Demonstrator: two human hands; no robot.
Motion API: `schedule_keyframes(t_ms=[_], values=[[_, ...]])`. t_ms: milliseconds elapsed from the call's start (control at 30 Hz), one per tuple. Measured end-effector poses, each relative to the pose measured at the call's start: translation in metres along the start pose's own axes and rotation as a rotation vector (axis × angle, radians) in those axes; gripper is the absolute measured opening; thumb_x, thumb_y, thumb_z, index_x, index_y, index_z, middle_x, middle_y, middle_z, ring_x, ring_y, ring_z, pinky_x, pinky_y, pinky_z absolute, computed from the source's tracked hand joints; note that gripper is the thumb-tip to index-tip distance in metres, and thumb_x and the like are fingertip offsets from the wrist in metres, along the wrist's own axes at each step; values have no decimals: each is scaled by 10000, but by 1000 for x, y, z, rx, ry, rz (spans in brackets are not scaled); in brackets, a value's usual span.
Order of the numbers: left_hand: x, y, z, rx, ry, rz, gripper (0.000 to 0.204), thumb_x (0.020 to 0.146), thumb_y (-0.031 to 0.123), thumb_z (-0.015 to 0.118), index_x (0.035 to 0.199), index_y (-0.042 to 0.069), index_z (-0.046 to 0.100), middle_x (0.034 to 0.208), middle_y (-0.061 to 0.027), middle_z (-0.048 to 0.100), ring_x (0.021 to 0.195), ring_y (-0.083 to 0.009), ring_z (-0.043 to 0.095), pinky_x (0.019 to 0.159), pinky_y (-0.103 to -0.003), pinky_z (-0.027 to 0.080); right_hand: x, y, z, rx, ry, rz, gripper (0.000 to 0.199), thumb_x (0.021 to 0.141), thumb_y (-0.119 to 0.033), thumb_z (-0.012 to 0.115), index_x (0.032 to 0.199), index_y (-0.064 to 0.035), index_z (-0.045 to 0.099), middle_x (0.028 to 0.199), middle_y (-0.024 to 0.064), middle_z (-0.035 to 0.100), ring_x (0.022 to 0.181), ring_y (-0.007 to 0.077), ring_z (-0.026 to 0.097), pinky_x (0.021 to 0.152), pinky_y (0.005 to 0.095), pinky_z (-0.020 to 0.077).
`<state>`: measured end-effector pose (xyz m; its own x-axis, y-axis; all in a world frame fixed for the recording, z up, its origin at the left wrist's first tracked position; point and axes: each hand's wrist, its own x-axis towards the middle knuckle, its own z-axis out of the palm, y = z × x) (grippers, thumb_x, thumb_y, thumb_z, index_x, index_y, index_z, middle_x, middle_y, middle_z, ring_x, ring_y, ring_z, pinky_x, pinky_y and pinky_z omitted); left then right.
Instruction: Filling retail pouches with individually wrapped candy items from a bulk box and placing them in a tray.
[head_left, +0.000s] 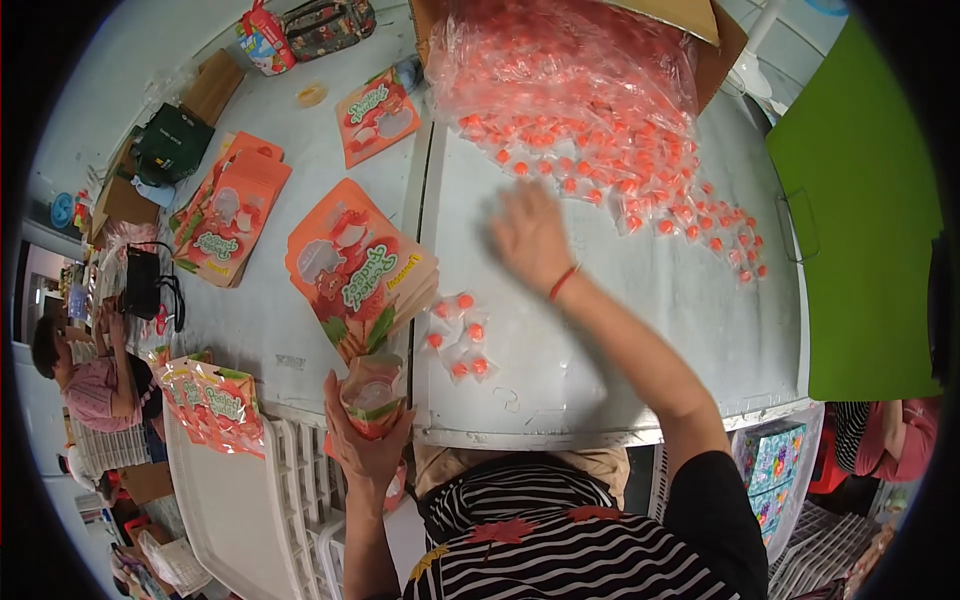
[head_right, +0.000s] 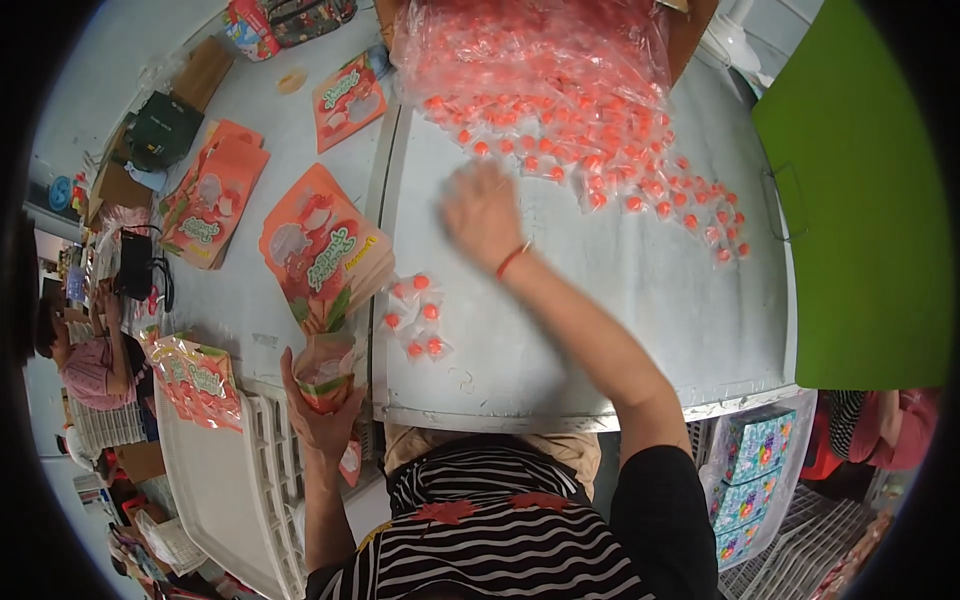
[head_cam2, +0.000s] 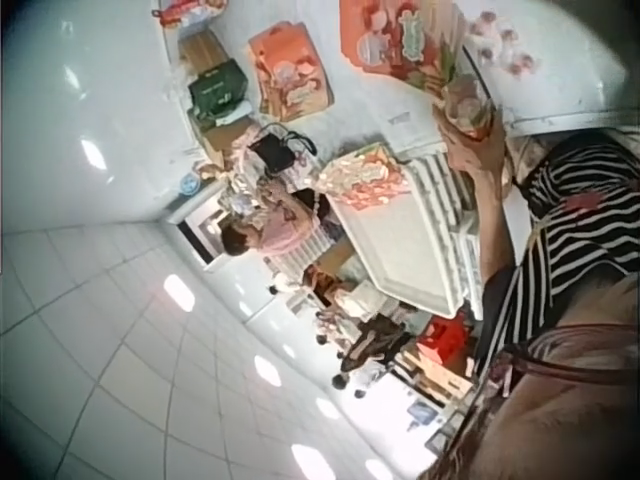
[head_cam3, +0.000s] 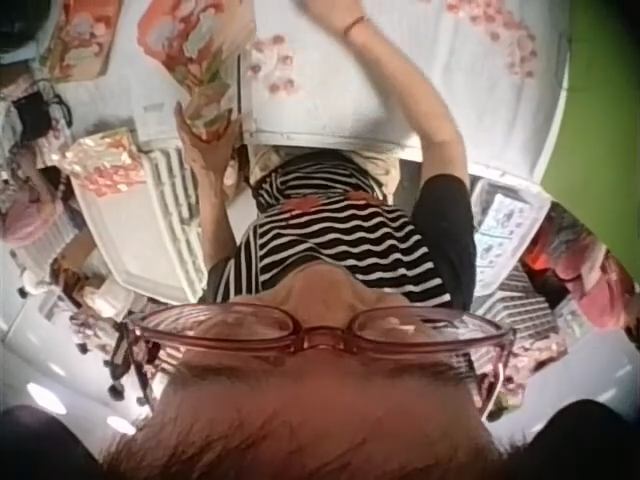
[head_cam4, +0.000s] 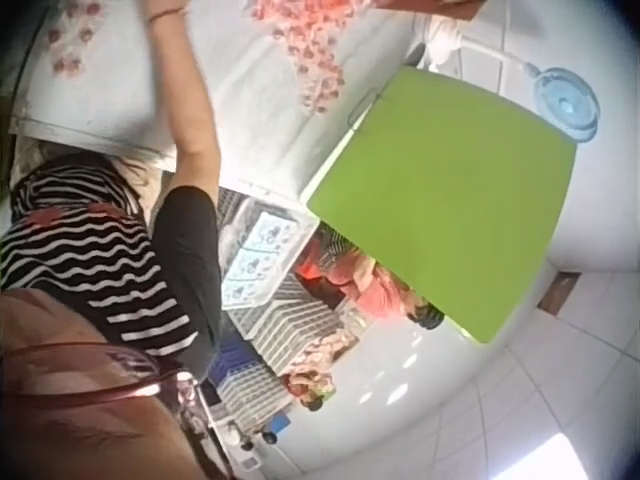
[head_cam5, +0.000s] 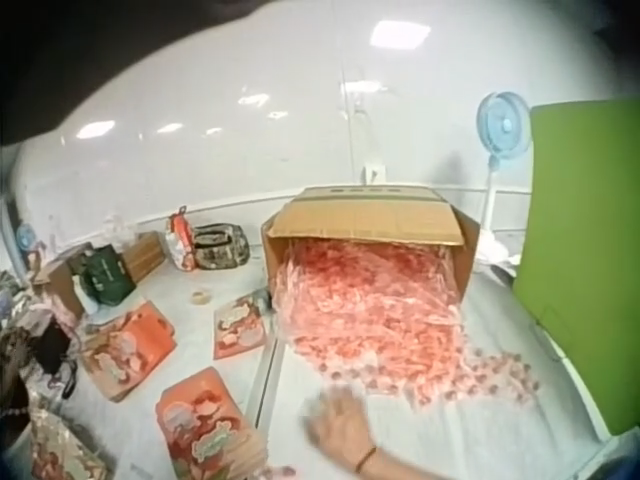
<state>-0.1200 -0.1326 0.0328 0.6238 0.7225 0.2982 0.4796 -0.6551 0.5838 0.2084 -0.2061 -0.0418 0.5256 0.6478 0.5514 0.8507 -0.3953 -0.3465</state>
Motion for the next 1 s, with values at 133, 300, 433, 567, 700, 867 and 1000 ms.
schedule_keyframes(t_ms=[133,300,433,567,700,867,1000], values=[[1,-2,2,2,8,22,1010,585,78,832,1428,44,278,1143,-206,579,1013,-331,595,887,-391,471,29,86,-12,-275,-83,188,418,886,-367,532,1232,-133,556,1287,158,480,1243,383,387,1040,564,269],[1,-4,2,1,-10,-56,1008,592,90,837,1428,42,276,1133,-206,583,1006,-326,596,881,-386,471,5,52,-19,-202,-277,125,391,895,-382,531,1220,-167,562,1297,134,468,1244,357,385,1021,535,292],[3,-5,8,-13,-49,-26,1031,580,124,853,1427,29,272,1214,-209,525,1083,-344,548,919,-402,452,-31,60,-23,-53,-99,-24,388,947,-332,473,1273,-124,506,1330,133,472,1260,336,407,1026,492,328],[8,1,5,-74,-81,-113,1050,569,150,867,1423,15,272,1311,-220,455,1162,-374,504,962,-425,430,-25,99,-78,1312,171,767,411,989,-334,386,1247,-29,482,1241,134,550,1183,270,505,1021,388,372],[3,2,12,-89,-75,-54,1032,592,156,863,1424,17,269,1315,-223,453,1160,-374,509,962,-429,429,-44,133,-93,1423,234,842,376,999,-281,348,1187,2,509,1213,128,563,1153,235,525,996,357,398],[2,13,12,-118,-93,-49,1019,610,161,858,1425,14,265,1320,-221,449,1172,-366,502,972,-427,420,-52,123,-94,925,313,935,372,1005,-297,375,1113,-5,579,1091,98,619,1036,185,569,914,338,439],[-1,14,10,-98,-79,-73,1013,609,162,858,1420,8,271,1313,-221,453,1187,-360,487,978,-426,412,-62,73,-85,684,194,624,402,1012,-325,382,1096,8,591,953,105,644,885,159,603,767,305,484]])
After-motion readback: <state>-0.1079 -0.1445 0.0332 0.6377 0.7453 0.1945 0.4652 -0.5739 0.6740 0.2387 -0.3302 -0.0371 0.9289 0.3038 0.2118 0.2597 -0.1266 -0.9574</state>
